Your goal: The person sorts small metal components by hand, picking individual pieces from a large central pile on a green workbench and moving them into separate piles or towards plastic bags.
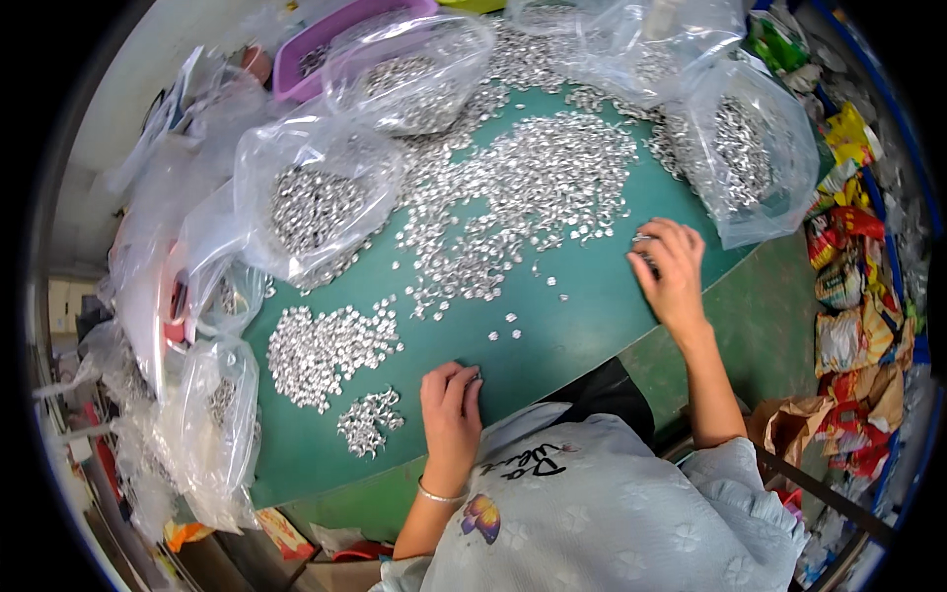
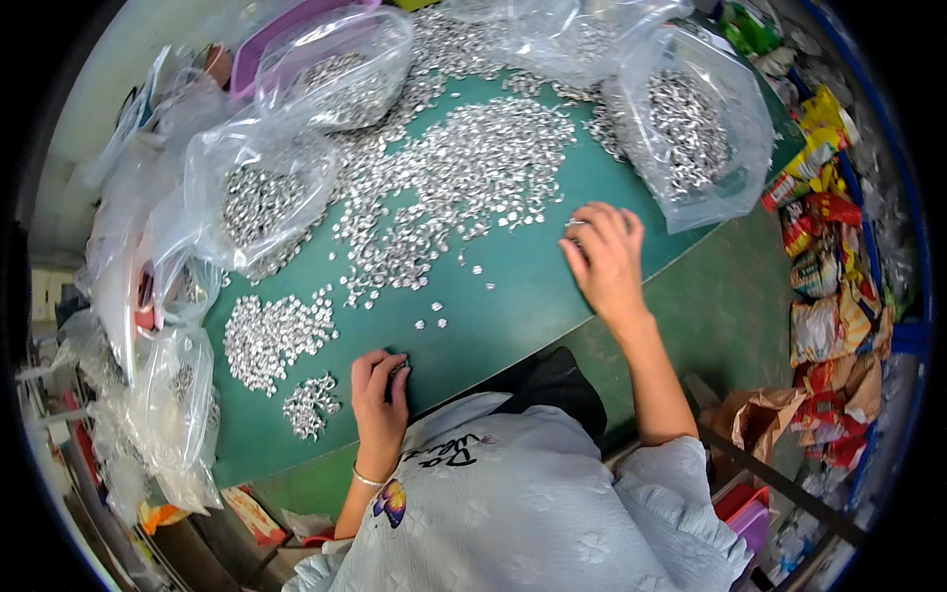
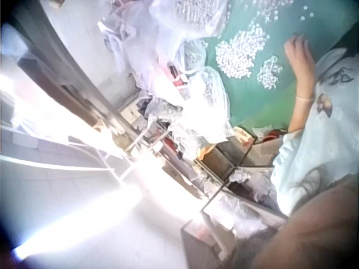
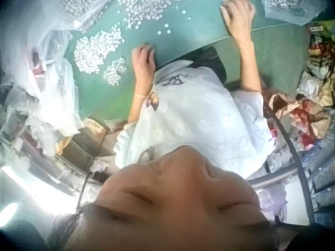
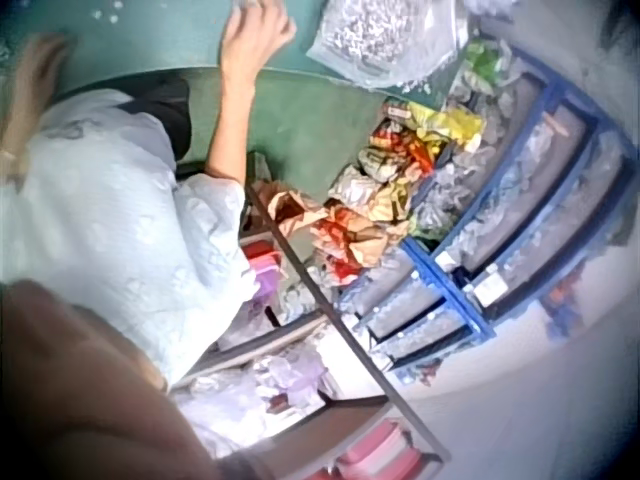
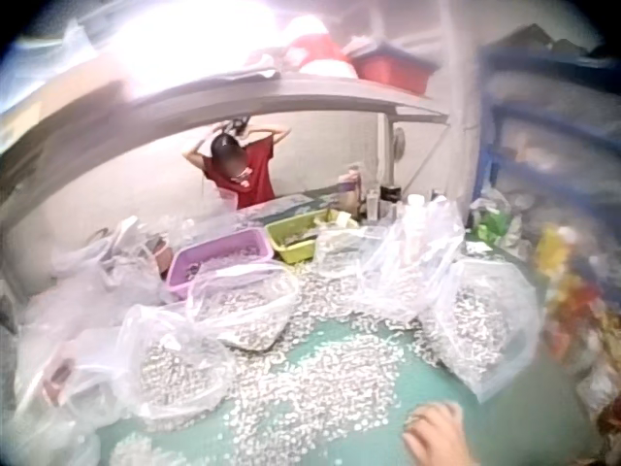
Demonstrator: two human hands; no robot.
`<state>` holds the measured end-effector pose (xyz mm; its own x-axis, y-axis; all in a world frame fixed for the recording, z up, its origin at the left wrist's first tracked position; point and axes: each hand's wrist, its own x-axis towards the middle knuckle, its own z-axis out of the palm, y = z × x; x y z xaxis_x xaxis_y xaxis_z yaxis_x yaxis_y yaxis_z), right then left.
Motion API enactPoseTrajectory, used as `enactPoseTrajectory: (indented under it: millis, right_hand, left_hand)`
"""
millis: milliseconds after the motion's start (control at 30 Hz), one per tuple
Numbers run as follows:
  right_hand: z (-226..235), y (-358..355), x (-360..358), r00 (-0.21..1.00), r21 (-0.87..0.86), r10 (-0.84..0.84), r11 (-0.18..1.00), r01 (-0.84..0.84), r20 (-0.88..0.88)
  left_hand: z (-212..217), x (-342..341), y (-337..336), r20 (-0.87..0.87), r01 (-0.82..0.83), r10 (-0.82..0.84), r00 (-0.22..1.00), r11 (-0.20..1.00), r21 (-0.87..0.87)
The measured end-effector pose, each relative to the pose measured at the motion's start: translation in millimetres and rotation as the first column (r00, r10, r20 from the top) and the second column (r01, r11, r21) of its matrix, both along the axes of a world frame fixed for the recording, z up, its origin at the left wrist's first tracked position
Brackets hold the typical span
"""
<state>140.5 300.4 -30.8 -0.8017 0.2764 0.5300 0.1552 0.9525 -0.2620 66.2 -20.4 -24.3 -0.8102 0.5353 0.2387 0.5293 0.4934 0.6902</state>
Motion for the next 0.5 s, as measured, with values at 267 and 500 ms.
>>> enactPoseTrajectory:
  millis: [267, 500]
  right_hand:
    - [16, -79, -28, 0.965, -0.209, 0.173, 0.969, -0.131, 0.199]
    - [1, -159, -55, 0.903, -0.336, 0.277, 0.928, -0.163, 0.327]
  left_hand:
    - [-2, -2, 2, -0.032, 0.044, -0.044, 0.999, 0.999, 0.011]
    - [-5, 3, -5, -0.008, 0.020, -0.019, 1.000, 0.998, 0.056]
